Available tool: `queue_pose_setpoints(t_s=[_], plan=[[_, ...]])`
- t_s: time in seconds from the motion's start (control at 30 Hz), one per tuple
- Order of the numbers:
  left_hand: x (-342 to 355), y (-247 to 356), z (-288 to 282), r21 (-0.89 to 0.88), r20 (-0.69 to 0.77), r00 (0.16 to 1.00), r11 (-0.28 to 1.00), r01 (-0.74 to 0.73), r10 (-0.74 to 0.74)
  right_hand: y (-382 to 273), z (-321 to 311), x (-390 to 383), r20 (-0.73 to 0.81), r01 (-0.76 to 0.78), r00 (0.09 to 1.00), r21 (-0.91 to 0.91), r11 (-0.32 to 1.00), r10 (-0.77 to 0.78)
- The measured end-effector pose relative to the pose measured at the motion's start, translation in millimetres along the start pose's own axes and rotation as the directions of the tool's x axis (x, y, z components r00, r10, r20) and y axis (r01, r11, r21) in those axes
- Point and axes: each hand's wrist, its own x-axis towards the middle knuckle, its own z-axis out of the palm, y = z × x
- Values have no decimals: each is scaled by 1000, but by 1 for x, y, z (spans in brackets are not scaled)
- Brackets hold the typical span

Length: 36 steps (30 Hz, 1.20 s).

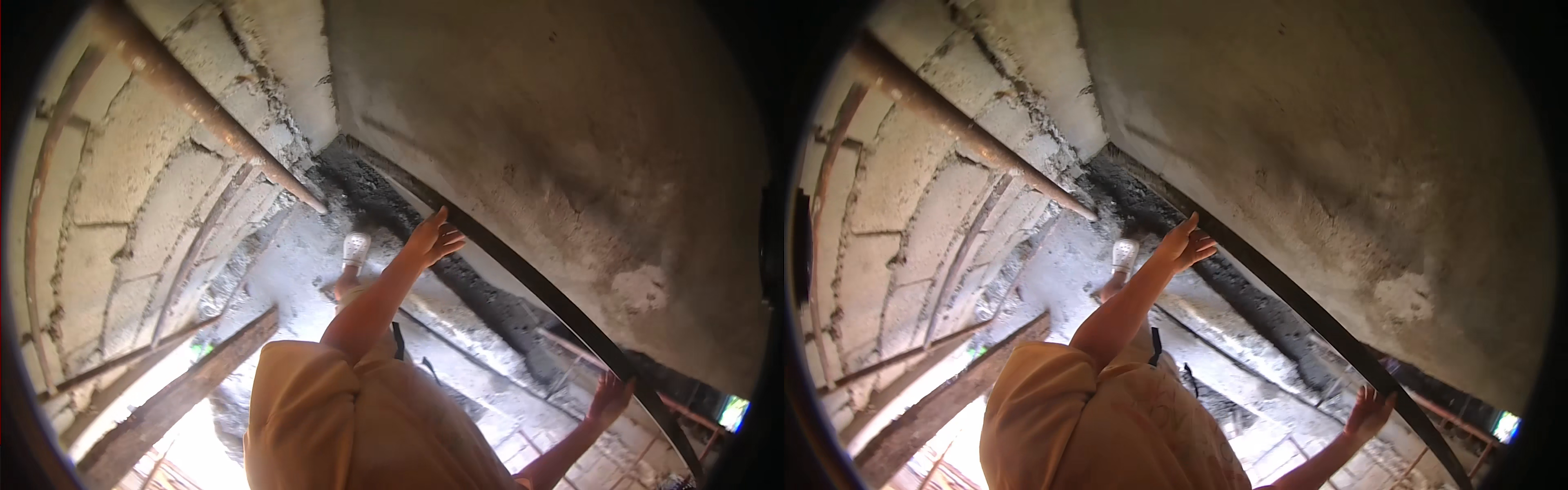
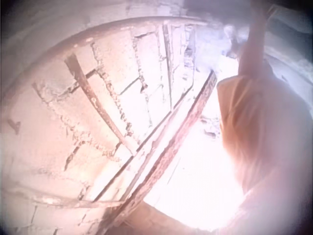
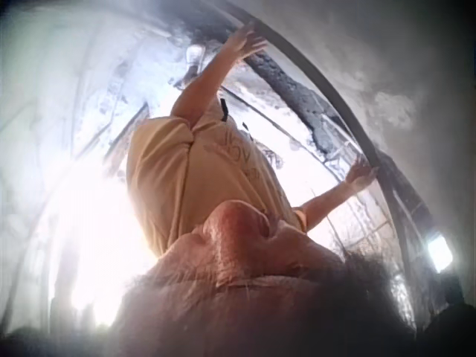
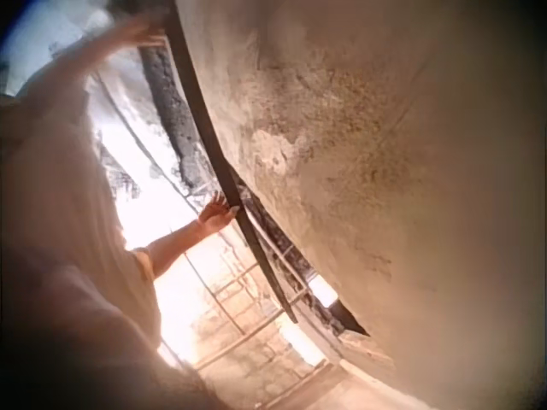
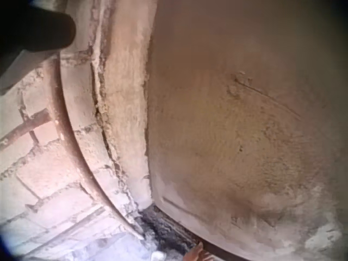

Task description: The person levels plaster on a wall using a straightedge, scrapes excess plaster from the tool with a trowel, and continues smoothing and leveling across different sections of the wall with the straightedge.

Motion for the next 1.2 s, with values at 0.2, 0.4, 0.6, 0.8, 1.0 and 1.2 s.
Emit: queue_pose_setpoints(t_s=[0.2, 0.4, 0.6, 0.8, 1.0, 1.2], plan=[[55, -10, -83, 25, -53, 995, 996, 84, -82, 60, 16, 12, -28, -97, 995, -72, 993, 95], [133, 8, -95, -122, -340, 927, 985, 121, -156, 88, 74, 33, -173, -63, 984, -187, 980, 30], [175, 15, -91, -45, -113, 990, 996, 83, -88, 84, 120, 57, -117, 64, 987, -334, 940, -109], [196, 25, -82, -43, -164, 984, 997, 65, -71, 73, 170, 91, -161, 49, 980, -371, 927, -116], [208, 35, -102, -72, -243, 964, 993, 93, -108, 83, 206, 94, -220, -9, 974, -281, 960, -55], [193, 38, -77, -34, -255, 961, 994, 103, -109, 118, 180, 104, -209, -115, 977, -401, 909, 32]])
